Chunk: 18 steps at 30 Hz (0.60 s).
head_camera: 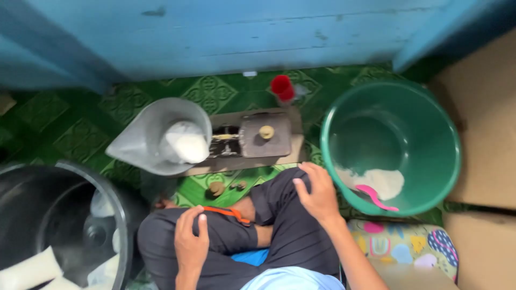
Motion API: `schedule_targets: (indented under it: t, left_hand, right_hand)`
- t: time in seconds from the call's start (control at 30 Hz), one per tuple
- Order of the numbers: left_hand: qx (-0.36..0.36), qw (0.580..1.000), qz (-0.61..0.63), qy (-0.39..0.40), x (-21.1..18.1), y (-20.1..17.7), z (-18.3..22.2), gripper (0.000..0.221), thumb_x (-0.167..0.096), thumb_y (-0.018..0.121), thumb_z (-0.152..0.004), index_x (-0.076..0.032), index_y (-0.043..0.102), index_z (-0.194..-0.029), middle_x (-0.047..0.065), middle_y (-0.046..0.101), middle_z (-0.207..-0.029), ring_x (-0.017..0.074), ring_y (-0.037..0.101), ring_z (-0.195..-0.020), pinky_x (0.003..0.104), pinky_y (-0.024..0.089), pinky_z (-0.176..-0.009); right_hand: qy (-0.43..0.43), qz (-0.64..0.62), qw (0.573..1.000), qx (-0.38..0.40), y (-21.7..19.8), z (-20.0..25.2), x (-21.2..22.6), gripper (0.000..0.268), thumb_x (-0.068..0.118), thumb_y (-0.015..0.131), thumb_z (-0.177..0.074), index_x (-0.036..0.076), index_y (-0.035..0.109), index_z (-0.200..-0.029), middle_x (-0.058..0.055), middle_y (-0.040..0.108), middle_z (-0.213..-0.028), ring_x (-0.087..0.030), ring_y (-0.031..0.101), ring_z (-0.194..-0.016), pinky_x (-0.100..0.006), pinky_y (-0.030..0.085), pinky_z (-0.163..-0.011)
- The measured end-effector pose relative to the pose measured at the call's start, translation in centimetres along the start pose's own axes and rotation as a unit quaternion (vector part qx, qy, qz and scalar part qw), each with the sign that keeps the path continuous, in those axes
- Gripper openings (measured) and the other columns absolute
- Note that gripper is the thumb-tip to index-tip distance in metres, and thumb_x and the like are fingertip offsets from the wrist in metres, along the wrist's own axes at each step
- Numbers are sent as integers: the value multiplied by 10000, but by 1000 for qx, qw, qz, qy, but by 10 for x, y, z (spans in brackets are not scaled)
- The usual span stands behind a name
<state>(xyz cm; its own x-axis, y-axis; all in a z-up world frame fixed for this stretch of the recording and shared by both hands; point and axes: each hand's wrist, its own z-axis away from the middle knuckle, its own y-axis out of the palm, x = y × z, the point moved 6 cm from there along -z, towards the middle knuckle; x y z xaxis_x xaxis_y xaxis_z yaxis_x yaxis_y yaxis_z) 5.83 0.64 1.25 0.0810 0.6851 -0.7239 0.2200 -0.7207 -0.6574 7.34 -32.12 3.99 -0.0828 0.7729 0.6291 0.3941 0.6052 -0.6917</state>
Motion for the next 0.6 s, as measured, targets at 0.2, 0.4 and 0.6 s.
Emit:
schedule_targets:
  t: [0.2, 0.4, 0.6]
  left_hand:
    - [-57, 986, -142, 61, 46, -27, 1, 210, -95, 630, -819, -72, 660, -1026, 44, 664, -1167, 257, 582, -1190, 393, 407, -1020]
    - [-67, 976, -203, 37, 72, -16, 12, 198, -160, 607, -839, -102, 666, -1019, 1, 633, -1206, 238, 536, -1243, 420, 371, -1090]
    - [-77, 972, -222, 25, 72, -13, 3, 173, -166, 615, -833, -119, 688, -983, -24, 650, -1177, 208, 542, -1225, 402, 357, -1071]
  right_hand:
    - [-40, 200, 976, 71, 101, -2, -23, 772, 384, 615, -863, 75, 322, -1507, -221, 176, -1595, -420, 204, -1455, -663, 185, -1102]
    - [-100, 293, 950, 35, 131, 5, -35, 762, 461, 521, -908, 99, 297, -1540, -213, 158, -1617, -420, 200, -1469, -674, 199, -1113]
    - [-99, 298, 949, 36, 136, 4, -34, 785, 458, 495, -923, 65, 250, -1557, -219, 100, -1627, -416, 110, -1490, -654, 123, -1142]
